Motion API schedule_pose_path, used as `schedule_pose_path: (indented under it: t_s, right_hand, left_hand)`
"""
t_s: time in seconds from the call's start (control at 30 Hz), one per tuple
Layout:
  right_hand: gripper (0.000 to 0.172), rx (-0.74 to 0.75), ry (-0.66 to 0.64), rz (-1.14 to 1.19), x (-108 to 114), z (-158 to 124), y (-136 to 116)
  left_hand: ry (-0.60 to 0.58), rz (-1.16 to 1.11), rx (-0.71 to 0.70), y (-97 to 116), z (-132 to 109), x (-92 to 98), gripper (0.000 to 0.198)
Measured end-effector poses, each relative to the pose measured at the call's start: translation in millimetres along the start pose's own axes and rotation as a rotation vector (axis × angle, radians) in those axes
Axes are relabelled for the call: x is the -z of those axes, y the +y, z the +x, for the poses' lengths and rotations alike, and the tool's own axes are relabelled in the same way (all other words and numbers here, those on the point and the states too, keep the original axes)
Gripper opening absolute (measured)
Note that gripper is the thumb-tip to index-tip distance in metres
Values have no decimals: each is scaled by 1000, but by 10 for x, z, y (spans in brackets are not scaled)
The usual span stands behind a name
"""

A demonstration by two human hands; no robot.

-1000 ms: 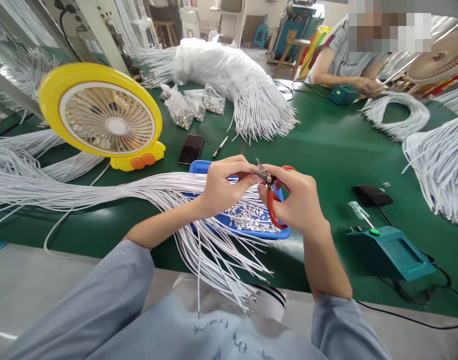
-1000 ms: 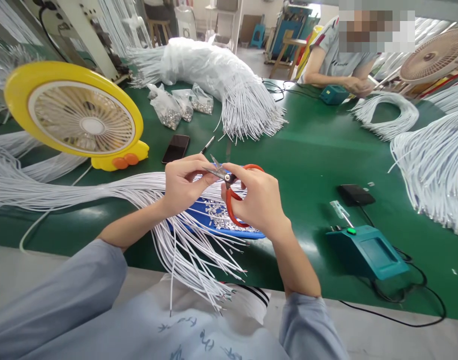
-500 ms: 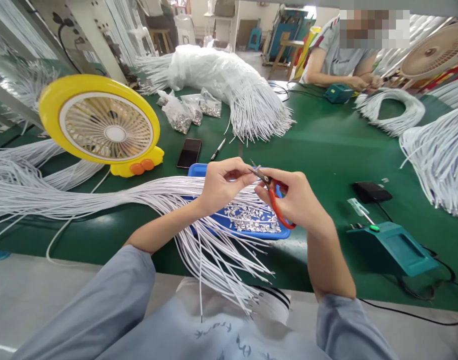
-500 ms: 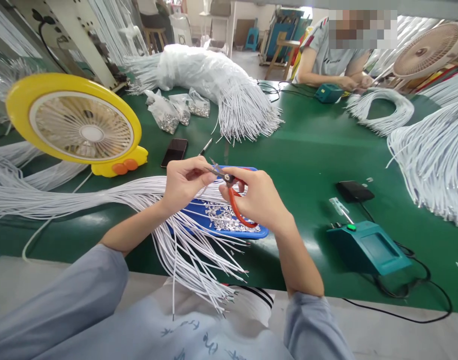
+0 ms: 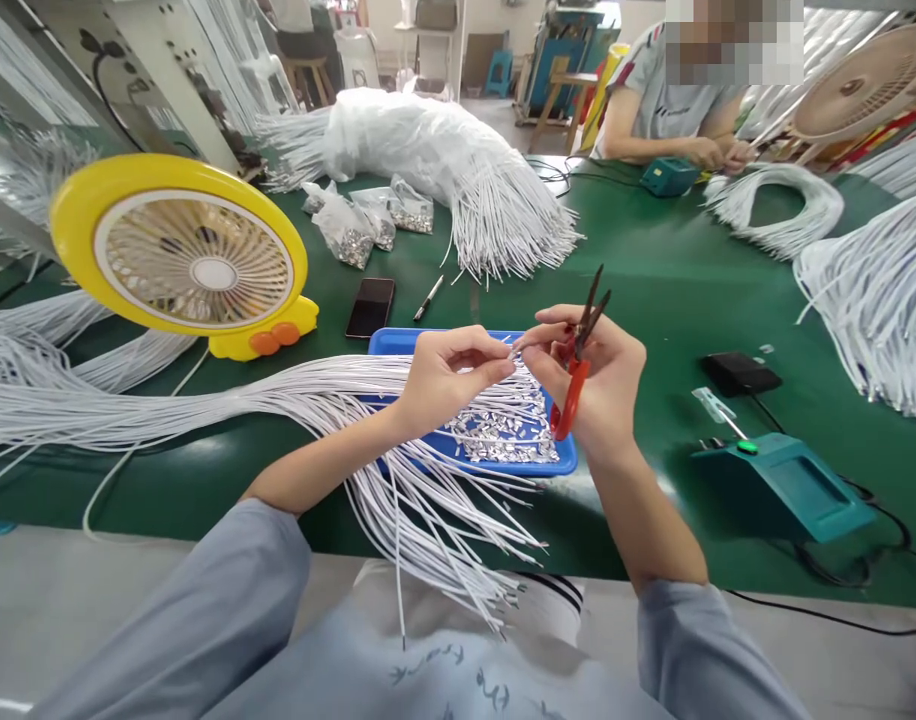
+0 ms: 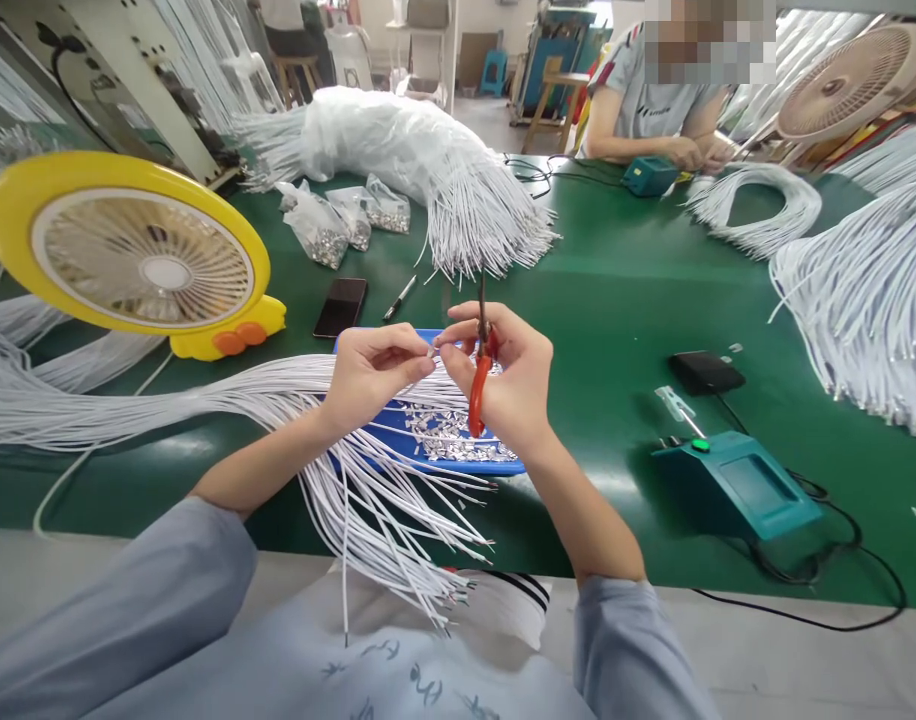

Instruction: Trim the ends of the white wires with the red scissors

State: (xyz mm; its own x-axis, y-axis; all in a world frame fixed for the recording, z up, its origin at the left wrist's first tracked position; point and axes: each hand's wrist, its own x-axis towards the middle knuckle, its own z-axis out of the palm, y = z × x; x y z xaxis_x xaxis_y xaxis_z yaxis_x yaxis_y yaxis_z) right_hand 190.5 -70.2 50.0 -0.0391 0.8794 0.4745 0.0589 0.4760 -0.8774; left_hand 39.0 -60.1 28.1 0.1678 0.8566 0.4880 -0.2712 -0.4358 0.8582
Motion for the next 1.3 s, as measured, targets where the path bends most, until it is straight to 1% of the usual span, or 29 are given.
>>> schedule_pose_path:
  t_s: [0.2, 0.33, 0.47, 0.63, 0.73, 0.83, 0.93, 1.0, 1.07, 1.13, 1.2, 1.3]
  right_hand:
    - [30, -2, -12, -36, 21, -35, -63]
    - [36, -8, 30, -87, 8, -43, -83]
    - [37, 2, 61, -112, -12, -42, -76]
    - [33, 33, 69, -83, -6, -39, -83]
    - [36, 43, 61, -48, -3, -43, -75]
    - [37, 29, 52, 15, -15, -49, -63]
    - [35, 11, 77, -6, -33, -57, -60]
    - [35, 10, 95, -65, -42, -65, -59]
    - [35, 31, 101, -112, -49, -76, -54]
    - [33, 74, 106, -134, -56, -88, -47]
    - [30, 122, 116, -146, -64, -98, -40]
    - [23, 155, 124, -181, -69, -101, -33]
  left_hand:
    - [13, 65, -78, -57, -1, -8, 5]
    - [12, 93, -87, -50, -1, -13, 7]
    - [2, 65, -33, -46, -2, -17, 9]
    - [-17, -27, 68, -20, 6, -13, 21]
    - [-61, -75, 102, -5, 11, -5, 20]
    - [-83, -90, 104, -5, 13, 0, 17]
    - [-57, -25, 49, -23, 6, -2, 16]
    - [-5, 76, -35, -40, -4, -7, 12]
    - [40, 173, -125, -54, -17, -14, 8]
    - [50, 196, -157, -56, -27, -20, 5]
    - [19, 142, -105, -45, -28, -22, 7]
    - [-69, 43, 44, -14, -13, -9, 17]
